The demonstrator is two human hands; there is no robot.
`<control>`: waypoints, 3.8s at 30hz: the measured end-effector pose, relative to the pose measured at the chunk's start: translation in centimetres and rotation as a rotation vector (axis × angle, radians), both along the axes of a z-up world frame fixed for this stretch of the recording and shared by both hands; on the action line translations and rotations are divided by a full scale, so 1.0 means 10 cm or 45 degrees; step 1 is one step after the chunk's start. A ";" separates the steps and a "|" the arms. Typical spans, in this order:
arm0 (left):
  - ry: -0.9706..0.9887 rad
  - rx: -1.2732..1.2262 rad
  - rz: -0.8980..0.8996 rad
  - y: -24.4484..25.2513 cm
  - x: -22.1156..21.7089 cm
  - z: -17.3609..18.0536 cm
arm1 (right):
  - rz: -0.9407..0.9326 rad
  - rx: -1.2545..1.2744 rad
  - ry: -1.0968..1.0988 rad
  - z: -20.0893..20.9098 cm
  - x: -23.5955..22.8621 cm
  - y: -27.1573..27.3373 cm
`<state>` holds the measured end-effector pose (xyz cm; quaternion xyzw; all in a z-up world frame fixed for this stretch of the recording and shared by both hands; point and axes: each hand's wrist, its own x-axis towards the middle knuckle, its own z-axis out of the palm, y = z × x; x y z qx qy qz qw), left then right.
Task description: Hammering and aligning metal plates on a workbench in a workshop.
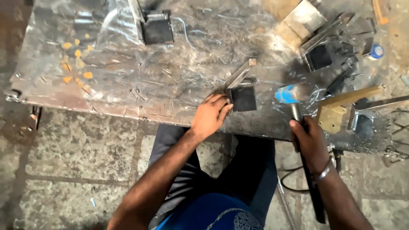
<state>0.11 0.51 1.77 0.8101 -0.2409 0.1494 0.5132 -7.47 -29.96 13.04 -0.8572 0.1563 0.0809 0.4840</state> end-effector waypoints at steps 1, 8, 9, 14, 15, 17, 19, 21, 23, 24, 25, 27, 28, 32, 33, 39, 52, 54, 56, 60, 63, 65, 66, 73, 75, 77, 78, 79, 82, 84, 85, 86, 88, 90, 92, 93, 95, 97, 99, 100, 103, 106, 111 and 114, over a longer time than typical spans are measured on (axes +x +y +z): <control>0.065 -0.051 0.050 0.01 0.00 0.02 | -0.013 -0.250 -0.030 -0.14 0.11 -0.16; 0.103 -0.182 0.224 0.05 -0.04 0.11 | -0.087 -1.255 -0.328 -0.97 0.77 -0.73; 0.091 -0.174 0.240 0.06 -0.04 0.07 | -0.078 -1.243 -0.344 -0.96 0.77 -0.62; 0.387 -0.406 0.323 0.03 0.02 0.11 | -0.055 -1.546 -0.513 -0.99 0.69 -0.38; 0.367 -0.389 0.294 0.03 0.11 0.08 | -0.095 -1.537 -0.516 -0.96 0.68 -0.32; 0.493 -0.593 0.361 -0.01 0.32 0.05 | -0.122 -1.429 -0.520 -0.90 0.64 -0.25; 0.445 -0.671 0.276 -0.12 0.60 0.20 | -0.193 -1.410 -0.470 -0.83 0.62 -0.13; 0.411 -0.760 0.197 -0.30 0.82 0.38 | -0.250 -1.395 -0.419 -0.78 0.56 -0.06; 0.383 -1.077 -0.040 -0.50 1.05 0.63 | -0.226 -1.448 -0.437 -0.71 0.56 -0.01; 0.377 -1.064 -0.070 -0.57 1.13 0.66 | -0.260 -1.443 -0.437 -0.69 0.57 -0.02; 0.469 -1.175 -0.130 -0.64 1.19 0.67 | -0.247 -1.414 -0.445 -0.68 0.57 -0.03; 0.566 -1.269 -0.209 -0.74 1.30 0.71 | -0.257 -1.377 -0.450 -0.66 0.58 -0.03; 0.628 -1.315 -0.175 -0.79 1.37 0.74 | -0.259 -1.359 -0.459 -0.65 0.58 -0.04; 0.579 -1.416 -0.074 -1.03 1.82 0.86 | -0.251 -1.347 -0.496 -0.64 0.59 -0.06; 0.579 -1.415 -0.084 -1.10 1.96 0.81 | -0.260 -1.351 -0.496 -0.70 0.56 -0.06; 0.106 -1.528 0.255 -1.63 2.80 0.72 | -0.227 -1.314 -0.479 -0.68 0.62 -0.10; 0.139 -1.084 0.685 -0.28 1.81 0.47 | -0.224 -1.307 -0.498 -0.69 0.60 -0.06; 0.059 -0.978 0.817 0.23 1.70 0.71 | -0.226 -1.312 -0.516 -0.72 0.61 -0.07; -0.236 -0.923 0.965 0.74 1.67 0.91 | -0.235 -1.348 -0.516 -0.74 0.61 -0.08; -0.437 -0.989 1.109 1.73 2.14 0.88 | -0.245 -1.352 -0.508 -0.72 0.60 -0.05; -0.465 -0.832 1.025 2.04 2.47 0.84 | -0.257 -1.353 -0.500 -0.70 0.59 -0.06; -0.283 -0.652 0.799 2.15 2.74 0.64 | -0.246 -1.345 -0.512 -0.73 0.58 -0.08; -0.286 -0.647 0.790 2.07 2.76 0.64 | -0.256 -1.340 -0.510 -0.71 0.58 -0.07; -0.443 -0.325 0.988 1.17 2.19 0.74 | -0.260 -1.289 -0.586 -0.72 0.57 -0.08; -0.544 -0.159 1.113 0.98 1.84 0.52 | -0.231 -1.275 -0.640 -0.73 0.51 -0.08; -0.233 0.030 0.556 0.82 1.58 0.20 | -0.215 -1.213 -0.819 -0.68 0.52 -0.06; -0.233 0.005 0.573 0.79 1.46 0.12 | -0.197 -1.233 -0.835 -0.63 0.63 -0.07; -0.047 0.108 0.310 0.74 1.30 0.02 | -0.182 -1.192 -0.877 -0.61 0.66 -0.06; 0.109 0.272 0.040 0.68 1.11 -0.11 | -0.096 -1.022 -0.969 -0.31 0.97 0.05; 0.098 0.350 0.039 0.68 1.05 -0.11 | -0.026 -0.879 -1.000 -0.05 1.33 0.12; 0.081 0.400 0.057 0.67 1.07 -0.08 | 0.023 -0.910 -1.079 0.09 1.59 0.14; 0.064 0.451 0.075 0.67 1.09 -0.04 | 0.075 -0.938 -1.156 0.22 1.85 0.16; 0.061 0.474 0.087 0.65 1.10 -0.05 | 0.128 -0.995 -1.108 0.45 2.45 0.09; 0.063 0.501 0.087 0.65 1.09 -0.05 | 0.174 -1.050 -1.047 0.47 3.01 -0.13; 0.095 0.550 0.100 0.65 1.10 -0.04 | 0.381 -1.316 -0.938 0.33 3.60 -0.50; 0.099 0.537 0.102 0.65 1.11 -0.04 | 0.390 -1.327 -0.935 0.24 3.75 -0.63; 0.159 0.538 0.092 0.66 1.11 -0.03 | 0.466 -1.771 -0.342 0.05 4.04 -0.89; 0.186 0.538 0.085 0.65 1.12 0.01 | 0.425 -1.777 -0.226 0.12 3.99 -0.75; 0.213 0.544 0.074 0.66 1.12 0.02 | 0.377 -1.775 -0.108 0.12 3.95 -0.67; 0.182 0.550 0.083 0.66 1.12 0.01 | 0.370 -1.793 -0.102 0.09 3.94 -0.66; 0.118 0.545 0.104 0.66 1.12 -0.03 | 0.361 -1.861 -0.140 0.06 3.90 -0.67; 0.143 0.540 0.100 0.66 1.13 0.02 | 0.408 -1.916 -0.198 0.07 3.89 -0.63; 0.175 0.551 0.082 0.65 1.12 0.03 | 0.442 -1.991 -0.242 -0.08 3.97 -0.65; 0.172 0.561 0.093 0.65 1.12 0.03 | 0.392 -1.969 -0.130 -0.21 3.97 -0.55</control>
